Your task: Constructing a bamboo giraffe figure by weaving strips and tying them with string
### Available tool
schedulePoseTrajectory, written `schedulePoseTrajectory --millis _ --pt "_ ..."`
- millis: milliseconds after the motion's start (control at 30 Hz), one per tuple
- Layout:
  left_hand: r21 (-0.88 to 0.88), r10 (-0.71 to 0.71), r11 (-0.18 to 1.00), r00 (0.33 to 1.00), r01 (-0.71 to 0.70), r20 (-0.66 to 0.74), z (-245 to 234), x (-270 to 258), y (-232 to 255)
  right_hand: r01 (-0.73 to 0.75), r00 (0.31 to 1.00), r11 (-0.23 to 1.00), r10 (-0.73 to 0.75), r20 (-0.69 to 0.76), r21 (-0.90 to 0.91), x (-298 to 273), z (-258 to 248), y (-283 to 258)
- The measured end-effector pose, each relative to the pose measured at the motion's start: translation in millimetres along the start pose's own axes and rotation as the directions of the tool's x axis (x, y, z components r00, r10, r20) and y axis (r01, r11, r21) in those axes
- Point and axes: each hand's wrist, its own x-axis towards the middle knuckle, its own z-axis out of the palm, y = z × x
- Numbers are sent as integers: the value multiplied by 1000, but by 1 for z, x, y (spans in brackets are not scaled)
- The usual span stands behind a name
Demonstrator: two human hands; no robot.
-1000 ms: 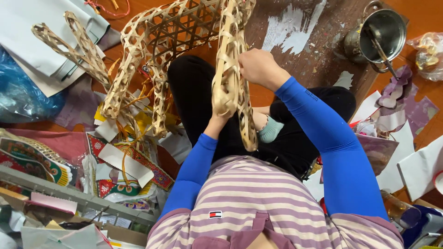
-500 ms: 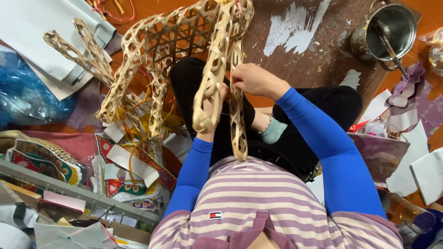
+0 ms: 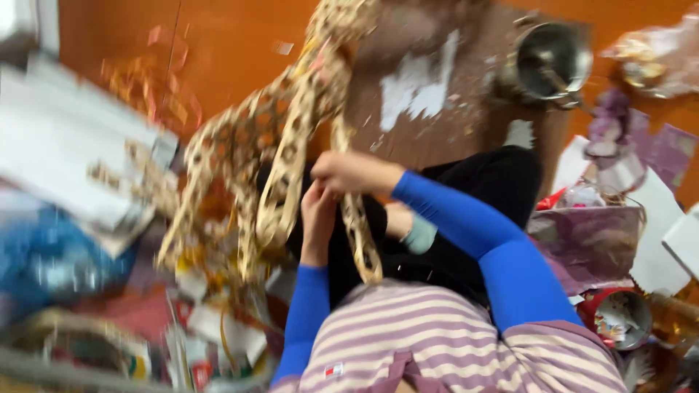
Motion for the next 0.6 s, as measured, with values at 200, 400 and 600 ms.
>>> schedulePoseTrajectory --millis 200,400,600 --pt "173 56 985 985 -28 -164 -50 18 -47 66 995 969 -82 -57 -239 5 27 -8" --pt "-31 47 998 990 -51 -130 2 -5 4 -55 997 900 76 31 -433 0 3 -9" --pt "-59 24 998 996 -29 -89 -11 -1 0 -101 984 921 147 97 -376 -9 -6 -6"
